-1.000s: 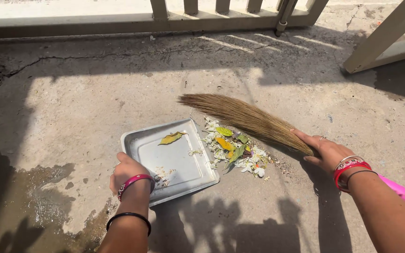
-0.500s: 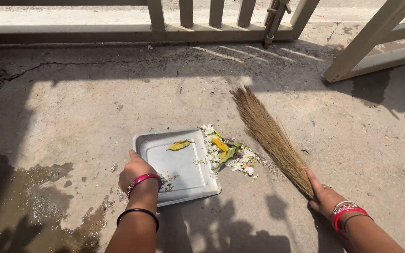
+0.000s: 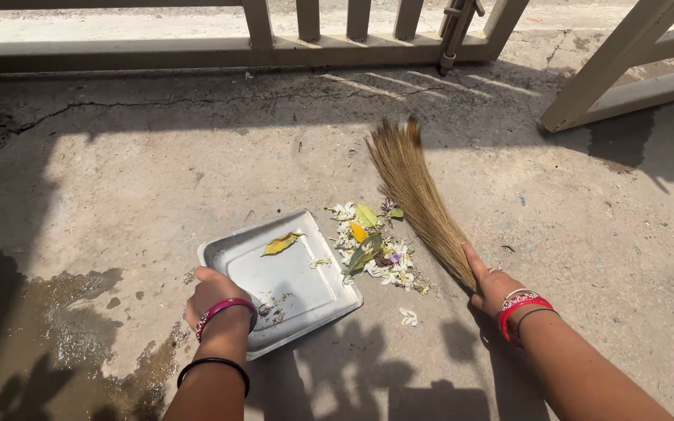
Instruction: Sweep the floor and collect debris into a dustpan.
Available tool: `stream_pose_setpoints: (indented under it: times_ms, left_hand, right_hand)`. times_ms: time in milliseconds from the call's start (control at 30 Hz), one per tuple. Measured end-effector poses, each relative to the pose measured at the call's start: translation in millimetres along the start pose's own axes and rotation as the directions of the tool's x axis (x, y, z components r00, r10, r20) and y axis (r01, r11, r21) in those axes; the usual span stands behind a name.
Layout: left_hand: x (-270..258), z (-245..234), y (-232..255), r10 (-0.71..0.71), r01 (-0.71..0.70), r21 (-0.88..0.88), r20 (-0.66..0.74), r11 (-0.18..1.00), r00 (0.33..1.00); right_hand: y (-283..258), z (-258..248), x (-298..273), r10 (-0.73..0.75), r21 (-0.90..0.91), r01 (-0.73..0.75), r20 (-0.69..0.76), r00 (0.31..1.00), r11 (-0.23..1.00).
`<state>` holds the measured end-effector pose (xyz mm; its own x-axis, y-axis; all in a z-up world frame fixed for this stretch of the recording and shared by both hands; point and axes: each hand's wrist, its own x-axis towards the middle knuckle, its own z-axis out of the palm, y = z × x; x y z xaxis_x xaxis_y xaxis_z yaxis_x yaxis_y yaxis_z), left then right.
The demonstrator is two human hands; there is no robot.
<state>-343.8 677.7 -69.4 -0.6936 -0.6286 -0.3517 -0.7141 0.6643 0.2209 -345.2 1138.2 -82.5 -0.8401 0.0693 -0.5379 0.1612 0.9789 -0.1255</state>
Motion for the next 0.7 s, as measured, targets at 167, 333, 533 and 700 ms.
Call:
stream_pose_setpoints:
  times_ms: [167, 333, 533, 700]
  left_hand:
    - [-4.2, -20.7, 2.5, -0.024, 0.024, 0.043, -0.001, 0.999, 1.000]
    - [8.2, -17.9, 0.8, -0.013, 0.013, 0.081, -0.003, 0.997, 1.000]
    - [23.7, 4.2, -5.4, 0.025, -0.019, 0.084, -0.066, 0.996, 0.997]
    - [-1.3, -8.8, 10.6, 0.019, -0.017, 0.101, -0.020, 0.995, 1.000]
  right_hand:
    - [-22.6, -10.9, -6.6, -0.091, -0.159, 0.099, 0.056, 0.994, 0.982]
    - [15.7, -21.2, -21.0, -0.141, -0.195, 0.149, 0.052, 0.989, 0.969]
    - [57.2, 29.5, -37.8, 0.127, -0.056, -0.122, 0.094, 0.987, 0.991]
    - [26.8, 30.9, -42.7, -0.118, -0.086, 0.126, 0.095, 0.988, 0.988]
